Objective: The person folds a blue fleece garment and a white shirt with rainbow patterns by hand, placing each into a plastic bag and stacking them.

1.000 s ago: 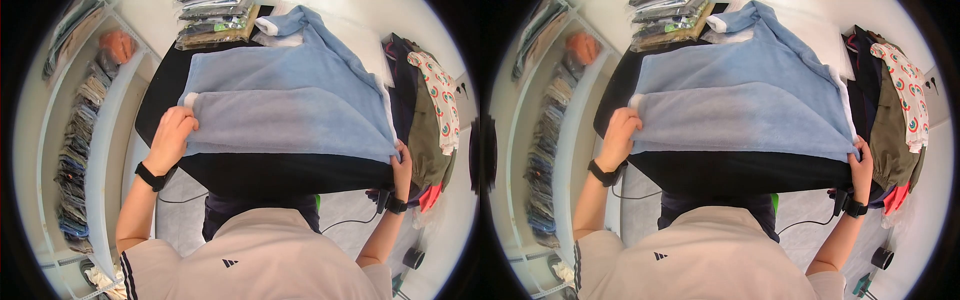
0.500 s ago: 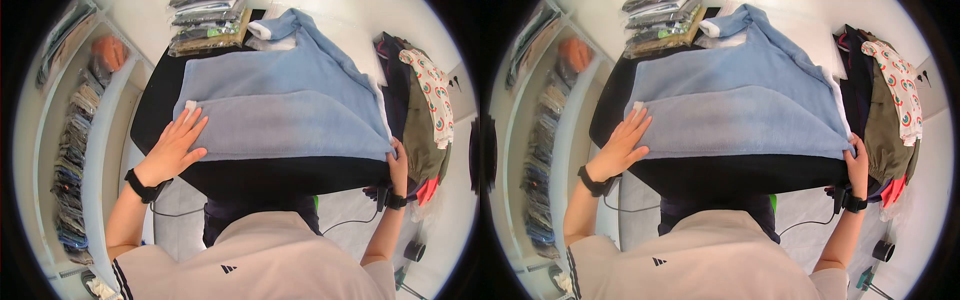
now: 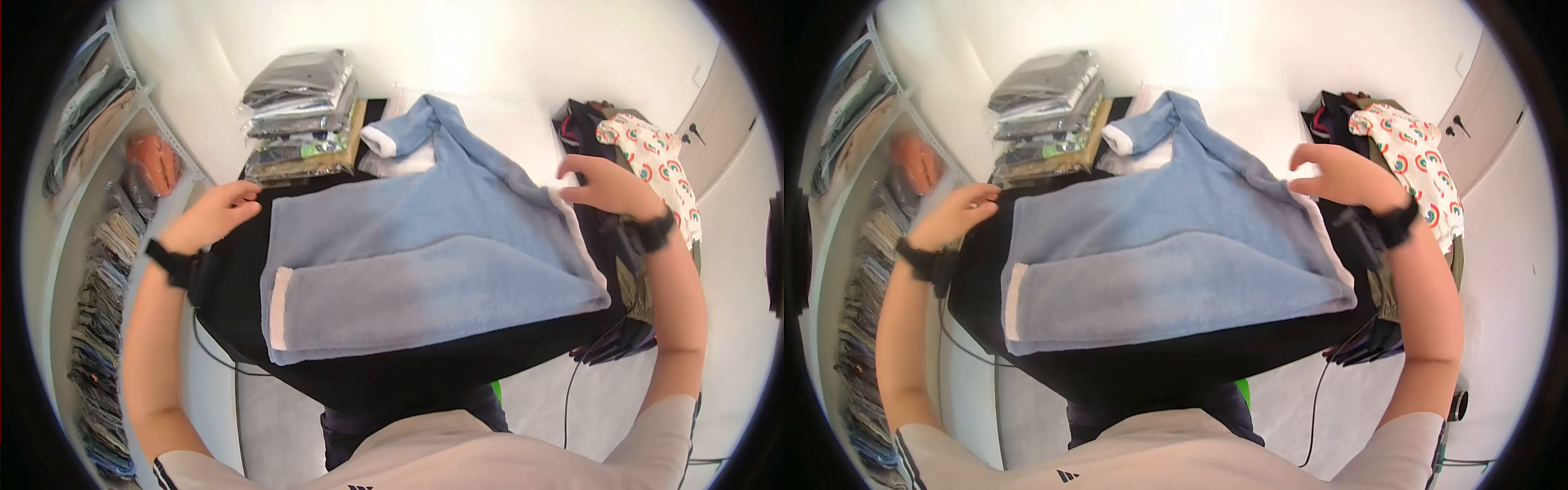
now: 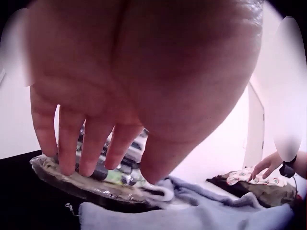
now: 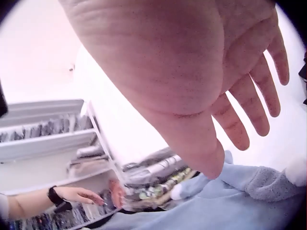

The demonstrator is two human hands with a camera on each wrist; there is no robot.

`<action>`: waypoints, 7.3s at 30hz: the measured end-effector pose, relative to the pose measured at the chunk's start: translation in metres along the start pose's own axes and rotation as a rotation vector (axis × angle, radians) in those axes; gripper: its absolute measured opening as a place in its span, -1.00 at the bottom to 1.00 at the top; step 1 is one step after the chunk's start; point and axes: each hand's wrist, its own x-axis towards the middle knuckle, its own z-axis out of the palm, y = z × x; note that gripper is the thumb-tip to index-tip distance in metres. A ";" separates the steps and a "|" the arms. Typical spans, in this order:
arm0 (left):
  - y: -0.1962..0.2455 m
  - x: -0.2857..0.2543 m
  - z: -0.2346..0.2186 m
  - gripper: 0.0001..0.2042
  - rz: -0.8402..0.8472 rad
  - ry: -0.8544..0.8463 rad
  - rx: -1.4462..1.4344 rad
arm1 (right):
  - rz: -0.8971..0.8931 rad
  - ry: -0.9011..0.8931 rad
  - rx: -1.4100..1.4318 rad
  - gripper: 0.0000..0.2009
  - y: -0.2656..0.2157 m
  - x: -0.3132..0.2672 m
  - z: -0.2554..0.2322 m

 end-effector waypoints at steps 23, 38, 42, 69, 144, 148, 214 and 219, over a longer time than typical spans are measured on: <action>-0.037 0.077 0.057 -0.74 0.099 0.109 0.286 | 0.151 -0.155 -0.232 -0.55 0.082 0.189 0.048; -0.010 0.077 0.052 -0.73 0.252 0.037 0.126 | -0.015 0.660 0.278 -0.75 0.038 0.234 0.079; 0.011 0.043 0.043 -0.74 0.286 0.097 0.014 | -0.116 0.483 0.884 -0.66 0.028 0.154 0.041; 0.163 0.153 0.146 -0.48 0.669 -0.028 0.290 | -0.016 0.094 0.309 -0.59 0.089 -0.001 0.062; 0.035 -0.054 0.053 -0.60 -0.186 0.001 -0.467 | -0.077 -0.029 0.426 -0.56 0.131 0.006 0.102; 0.022 -0.065 0.062 -0.62 -0.272 -0.079 -0.512 | -0.089 -0.087 0.457 -0.62 0.126 0.008 0.096; -0.008 -0.086 0.117 -0.56 -0.326 0.225 -0.982 | 0.013 0.156 0.044 -0.66 0.132 0.036 0.094; -0.011 -0.086 0.117 -0.55 -0.323 0.202 -0.988 | 0.138 0.199 -0.015 -0.80 0.144 0.028 0.111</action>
